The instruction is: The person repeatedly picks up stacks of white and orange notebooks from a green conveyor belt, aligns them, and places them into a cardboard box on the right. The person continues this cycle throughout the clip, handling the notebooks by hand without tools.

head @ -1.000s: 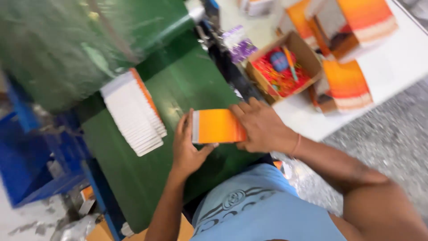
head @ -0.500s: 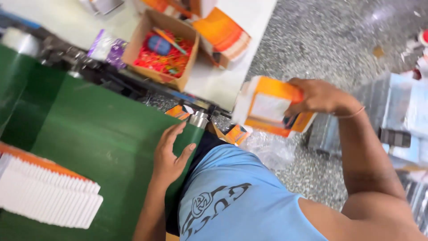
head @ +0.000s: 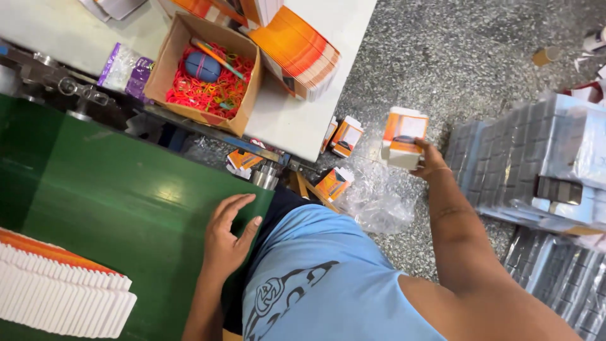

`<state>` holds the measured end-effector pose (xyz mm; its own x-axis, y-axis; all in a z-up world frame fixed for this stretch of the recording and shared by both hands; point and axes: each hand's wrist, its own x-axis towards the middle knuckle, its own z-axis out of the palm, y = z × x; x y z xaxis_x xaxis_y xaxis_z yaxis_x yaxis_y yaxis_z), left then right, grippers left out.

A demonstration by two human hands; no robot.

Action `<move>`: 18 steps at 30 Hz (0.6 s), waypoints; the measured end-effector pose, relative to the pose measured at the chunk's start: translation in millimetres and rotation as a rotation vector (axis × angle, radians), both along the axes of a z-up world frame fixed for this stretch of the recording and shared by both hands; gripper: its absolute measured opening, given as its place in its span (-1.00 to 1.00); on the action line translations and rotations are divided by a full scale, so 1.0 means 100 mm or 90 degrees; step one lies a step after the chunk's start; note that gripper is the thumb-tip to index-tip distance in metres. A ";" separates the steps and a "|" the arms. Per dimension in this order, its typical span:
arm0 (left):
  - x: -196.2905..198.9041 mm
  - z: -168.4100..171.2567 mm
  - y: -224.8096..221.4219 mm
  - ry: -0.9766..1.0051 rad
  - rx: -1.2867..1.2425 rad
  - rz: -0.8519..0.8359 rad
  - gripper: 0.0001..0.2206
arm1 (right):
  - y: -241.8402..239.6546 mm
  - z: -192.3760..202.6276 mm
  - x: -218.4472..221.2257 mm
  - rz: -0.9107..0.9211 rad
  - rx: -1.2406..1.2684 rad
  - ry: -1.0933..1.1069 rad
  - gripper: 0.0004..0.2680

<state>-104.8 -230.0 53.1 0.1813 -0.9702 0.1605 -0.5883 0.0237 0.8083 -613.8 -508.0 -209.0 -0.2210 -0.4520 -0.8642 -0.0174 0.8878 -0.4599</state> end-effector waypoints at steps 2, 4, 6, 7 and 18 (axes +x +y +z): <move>-0.04 0.00 -0.04 0.019 0.034 0.020 -0.66 | 0.07 0.05 -0.06 -0.004 0.046 0.085 -0.51; -0.07 -0.04 -0.15 0.037 0.053 0.034 -0.67 | 0.07 0.07 -0.14 -0.013 0.078 0.168 -0.43; -0.09 -0.10 -0.14 0.015 0.055 0.096 -0.74 | -0.07 -0.02 -0.07 0.024 -0.054 0.247 -0.51; -0.10 -0.12 -0.15 0.009 0.050 0.132 -0.74 | -0.14 -0.02 0.12 0.059 -0.065 0.238 -0.51; 0.07 -0.17 0.23 0.250 -0.030 0.099 -0.74 | 0.37 2.47 3.43 0.499 -1.125 -0.048 -0.85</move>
